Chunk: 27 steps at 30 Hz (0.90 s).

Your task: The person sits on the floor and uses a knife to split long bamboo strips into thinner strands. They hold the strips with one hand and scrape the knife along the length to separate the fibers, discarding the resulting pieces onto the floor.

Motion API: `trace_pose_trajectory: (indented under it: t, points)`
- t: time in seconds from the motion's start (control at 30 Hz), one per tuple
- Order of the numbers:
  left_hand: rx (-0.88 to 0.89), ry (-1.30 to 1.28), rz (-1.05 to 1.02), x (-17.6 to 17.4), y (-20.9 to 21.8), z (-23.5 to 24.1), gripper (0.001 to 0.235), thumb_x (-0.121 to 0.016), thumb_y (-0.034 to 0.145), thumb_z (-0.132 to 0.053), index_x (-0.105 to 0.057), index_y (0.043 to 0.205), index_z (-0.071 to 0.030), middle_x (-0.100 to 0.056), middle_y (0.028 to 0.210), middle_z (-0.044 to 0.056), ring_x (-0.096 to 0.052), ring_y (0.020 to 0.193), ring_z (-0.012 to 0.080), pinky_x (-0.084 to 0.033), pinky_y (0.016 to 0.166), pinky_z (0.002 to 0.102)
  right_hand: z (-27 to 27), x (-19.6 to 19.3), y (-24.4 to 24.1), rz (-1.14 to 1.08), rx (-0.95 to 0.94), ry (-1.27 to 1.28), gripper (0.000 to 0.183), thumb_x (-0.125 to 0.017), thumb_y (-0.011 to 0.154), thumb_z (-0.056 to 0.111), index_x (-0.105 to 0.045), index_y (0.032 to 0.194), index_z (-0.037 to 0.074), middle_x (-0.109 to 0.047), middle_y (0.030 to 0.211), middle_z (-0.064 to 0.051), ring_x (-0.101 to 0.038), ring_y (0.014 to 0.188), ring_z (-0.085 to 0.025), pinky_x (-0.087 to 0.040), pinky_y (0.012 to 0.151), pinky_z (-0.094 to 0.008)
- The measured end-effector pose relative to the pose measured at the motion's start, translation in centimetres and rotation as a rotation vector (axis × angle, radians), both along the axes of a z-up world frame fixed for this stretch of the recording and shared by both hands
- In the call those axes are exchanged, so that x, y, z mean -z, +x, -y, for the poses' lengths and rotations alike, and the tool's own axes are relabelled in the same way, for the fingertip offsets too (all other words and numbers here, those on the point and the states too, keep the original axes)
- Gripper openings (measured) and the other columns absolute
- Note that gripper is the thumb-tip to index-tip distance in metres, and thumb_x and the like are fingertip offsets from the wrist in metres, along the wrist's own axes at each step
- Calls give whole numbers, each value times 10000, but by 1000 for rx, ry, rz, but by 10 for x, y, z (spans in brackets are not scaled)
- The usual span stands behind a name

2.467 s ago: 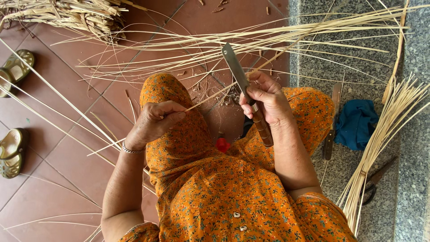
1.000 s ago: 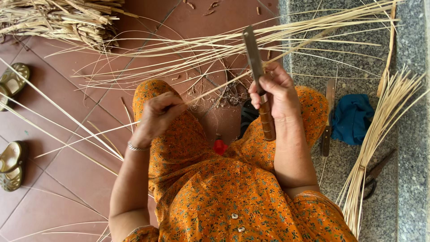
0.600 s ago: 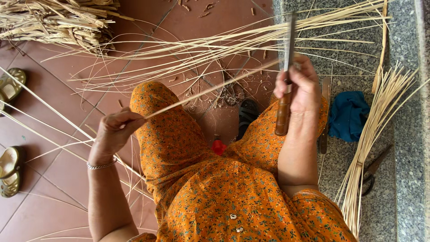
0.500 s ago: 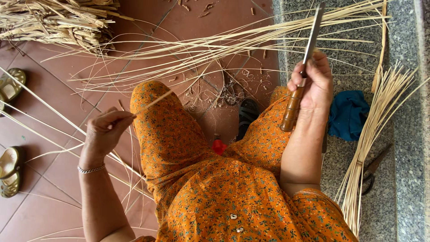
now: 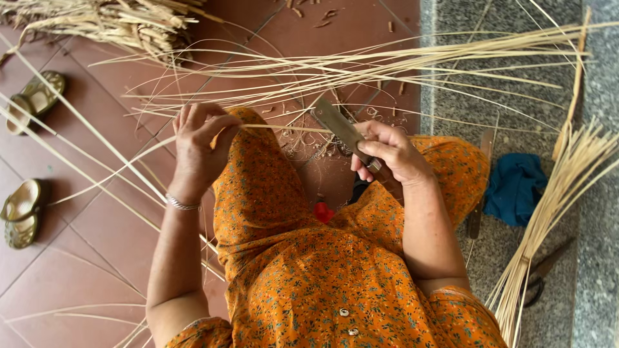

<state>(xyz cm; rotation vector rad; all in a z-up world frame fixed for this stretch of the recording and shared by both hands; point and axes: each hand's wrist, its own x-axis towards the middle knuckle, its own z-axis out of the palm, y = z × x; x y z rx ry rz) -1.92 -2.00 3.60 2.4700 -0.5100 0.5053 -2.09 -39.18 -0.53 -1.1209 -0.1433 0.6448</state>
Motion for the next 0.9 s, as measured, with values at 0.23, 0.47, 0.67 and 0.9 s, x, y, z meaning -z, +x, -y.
trace_pose_trajectory:
  t: [0.23, 0.47, 0.67, 0.9]
  points:
    - [27, -372, -251, 47, -46, 53, 132, -681, 1003, -128, -698, 1113, -57, -764, 974, 65, -689, 842, 111, -559, 737, 296, 5, 17, -1, 14, 118, -74, 93, -568, 1017, 61, -595, 1106, 56, -716, 832, -159, -692, 626, -183, -589, 490, -311]
    - [-1, -916, -874, 78, -59, 64, 373, -532, 1080, -325, -693, 1149, 5, -743, 964, 146, -748, 901, 210, -672, 788, 330, 0, 13, -2, -53, 228, -90, 125, -565, 1015, 75, -602, 1134, 68, -737, 889, -184, -696, 659, -178, -575, 495, -306]
    - [-142, -1611, -508, 63, -48, 48, 342, -458, 1115, -299, -598, 1299, -46, -692, 1204, 159, -687, 1125, 267, -554, 1046, 459, -5, 16, -2, -52, 233, -45, 138, -571, 1007, 69, -618, 1136, 71, -734, 905, -190, -702, 661, -188, -585, 506, -327]
    - [5, -1778, -203, 9, -18, 13, 187, -475, 1169, -182, -600, 1206, -48, -684, 968, 108, -689, 914, 221, -588, 956, 447, -19, 11, -7, -75, 88, 150, 557, -560, 1000, 88, -428, 1536, 164, -739, 842, -156, -702, 630, -183, -592, 503, -320]
